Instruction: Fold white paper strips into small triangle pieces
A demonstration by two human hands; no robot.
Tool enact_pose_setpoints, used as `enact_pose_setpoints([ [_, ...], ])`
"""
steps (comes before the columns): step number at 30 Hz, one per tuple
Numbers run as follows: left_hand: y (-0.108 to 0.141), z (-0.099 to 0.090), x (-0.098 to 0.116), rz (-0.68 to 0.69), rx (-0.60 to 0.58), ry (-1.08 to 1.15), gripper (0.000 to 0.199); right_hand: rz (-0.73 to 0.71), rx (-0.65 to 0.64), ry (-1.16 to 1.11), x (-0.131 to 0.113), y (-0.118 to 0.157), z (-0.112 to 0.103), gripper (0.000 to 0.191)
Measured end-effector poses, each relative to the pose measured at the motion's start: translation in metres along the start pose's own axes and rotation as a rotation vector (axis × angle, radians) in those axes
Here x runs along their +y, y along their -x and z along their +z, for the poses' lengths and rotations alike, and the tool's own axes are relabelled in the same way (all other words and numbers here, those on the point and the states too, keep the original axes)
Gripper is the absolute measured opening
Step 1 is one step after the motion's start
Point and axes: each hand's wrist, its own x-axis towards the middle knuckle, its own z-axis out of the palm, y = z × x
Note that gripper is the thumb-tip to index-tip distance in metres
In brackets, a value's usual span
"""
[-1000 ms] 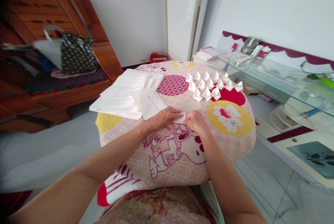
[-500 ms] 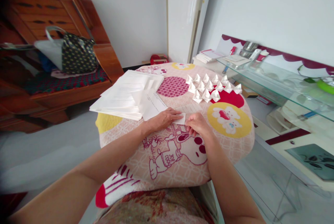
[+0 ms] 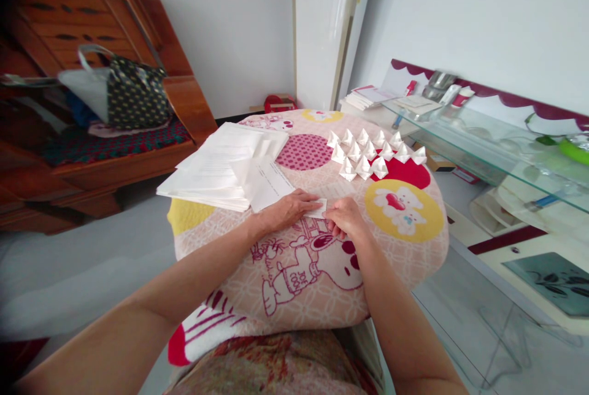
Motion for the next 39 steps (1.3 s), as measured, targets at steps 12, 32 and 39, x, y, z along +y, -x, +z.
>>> enact_pose_setpoints([
  [12, 0.000, -0.001, 0.001, 0.049, 0.010, -0.083, 0.043, 0.005, 0.062, 0.011, -0.004, -0.001, 0.004, 0.038],
  [32, 0.001, 0.001, -0.003, 0.031, -0.029, -0.059, 0.041, 0.021, -0.160, -0.282, 0.005, 0.002, -0.012, 0.026],
  [39, 0.000, 0.003, -0.003, 0.038, -0.013, -0.072, 0.042, 0.104, -0.267, -0.266, 0.005, -0.007, -0.015, 0.033],
])
